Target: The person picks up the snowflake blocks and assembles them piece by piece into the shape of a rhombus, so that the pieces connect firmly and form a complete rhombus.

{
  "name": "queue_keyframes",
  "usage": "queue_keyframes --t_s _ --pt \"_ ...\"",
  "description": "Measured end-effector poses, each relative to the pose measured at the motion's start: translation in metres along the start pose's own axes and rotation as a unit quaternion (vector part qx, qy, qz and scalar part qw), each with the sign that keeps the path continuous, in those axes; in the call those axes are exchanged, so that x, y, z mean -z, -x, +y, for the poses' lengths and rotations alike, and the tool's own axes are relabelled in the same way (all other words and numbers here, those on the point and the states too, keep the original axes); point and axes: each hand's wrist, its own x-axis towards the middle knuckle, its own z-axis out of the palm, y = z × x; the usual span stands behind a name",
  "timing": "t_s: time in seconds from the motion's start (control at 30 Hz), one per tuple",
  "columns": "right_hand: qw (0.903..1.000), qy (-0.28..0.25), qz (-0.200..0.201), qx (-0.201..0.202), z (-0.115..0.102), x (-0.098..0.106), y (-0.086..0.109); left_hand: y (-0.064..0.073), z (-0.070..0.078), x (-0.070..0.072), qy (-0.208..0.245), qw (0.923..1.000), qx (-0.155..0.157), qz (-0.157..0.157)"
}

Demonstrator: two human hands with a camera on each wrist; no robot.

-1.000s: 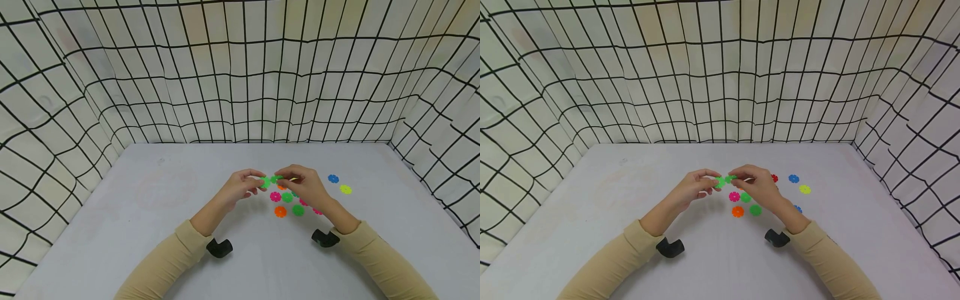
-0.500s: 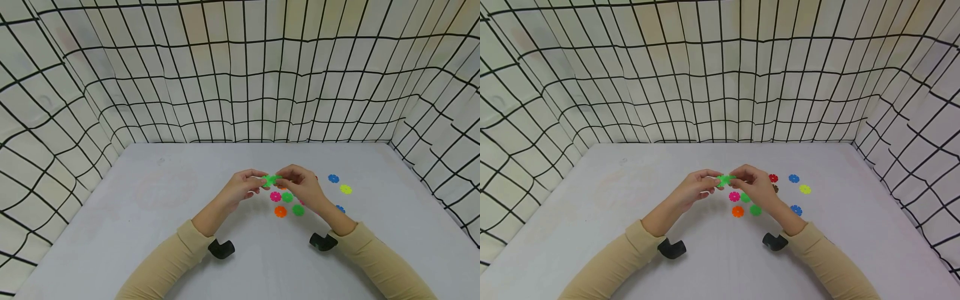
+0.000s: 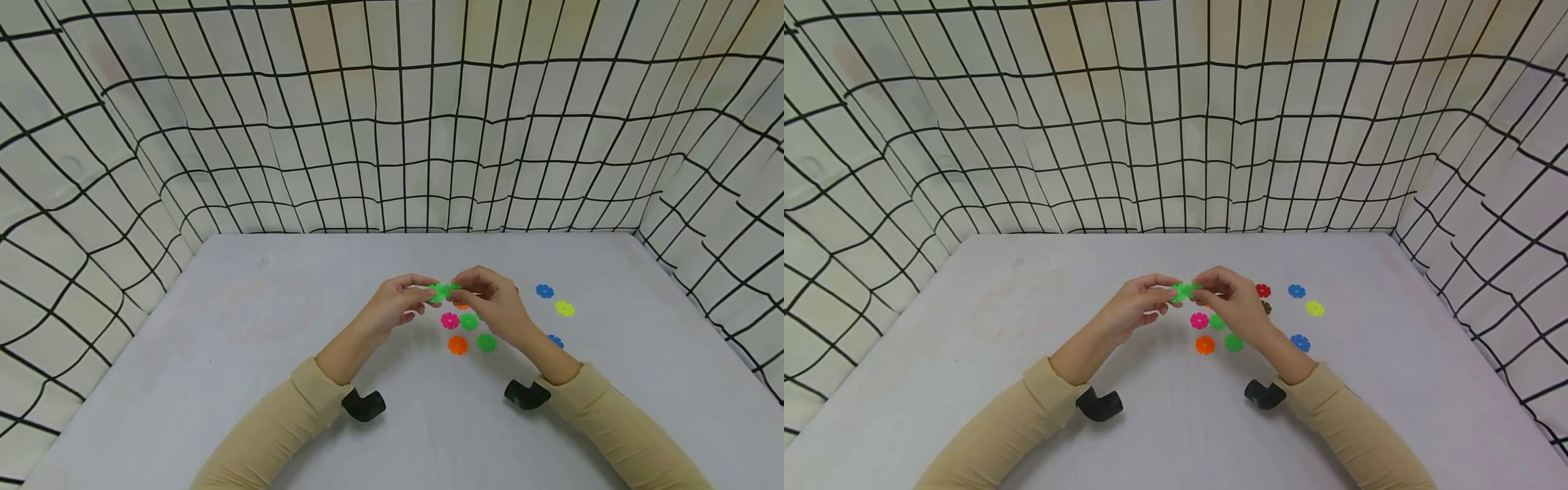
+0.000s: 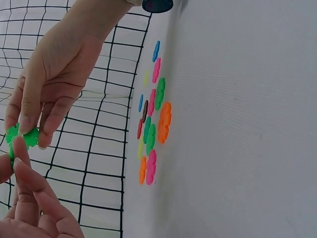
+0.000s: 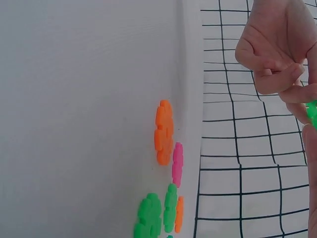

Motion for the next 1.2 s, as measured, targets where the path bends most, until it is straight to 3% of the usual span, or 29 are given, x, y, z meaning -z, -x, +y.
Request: queue_keyframes --t_s 0.23,0.43,0.63,0.87,0.97,1.2 --pt "0.9996 0.01 0.001 -0.026 -0.0003 0.0014 0.0002 -0.0002 -0.0009 0.0005 0.004 0.9998 0.016 0.008" --pt "0.9992 0.008 -0.004 -0.04 -0.0004 0.0018 -0.0002 -0.0018 -0.0033 0.0023 -0.001 0.9999 0.015 -0.005" --pt "0.999 0.004 -0.007 -0.043 0.0009 0.002 -0.0009 -0.0035 -0.0042 0.0031 -0.01 0.9998 0.01 -0.015" --pt "0.9996 0.007 -0.003 -0.027 0.0047 0.0039 -0.0013 -0.0016 -0.0019 0.0043 -0.007 0.9999 0.013 -0.006" --pt "0.9998 -0.005 0.004 -0.021 0.0041 0.0067 -0.0016 -0.0014 -0.0016 0.0054 -0.009 0.9999 0.011 0.0" --pt "0.9974 -0.052 0.008 -0.049 0.0007 0.008 -0.0031 -0.0018 -0.003 0.0049 -0.011 0.9998 0.011 -0.009"
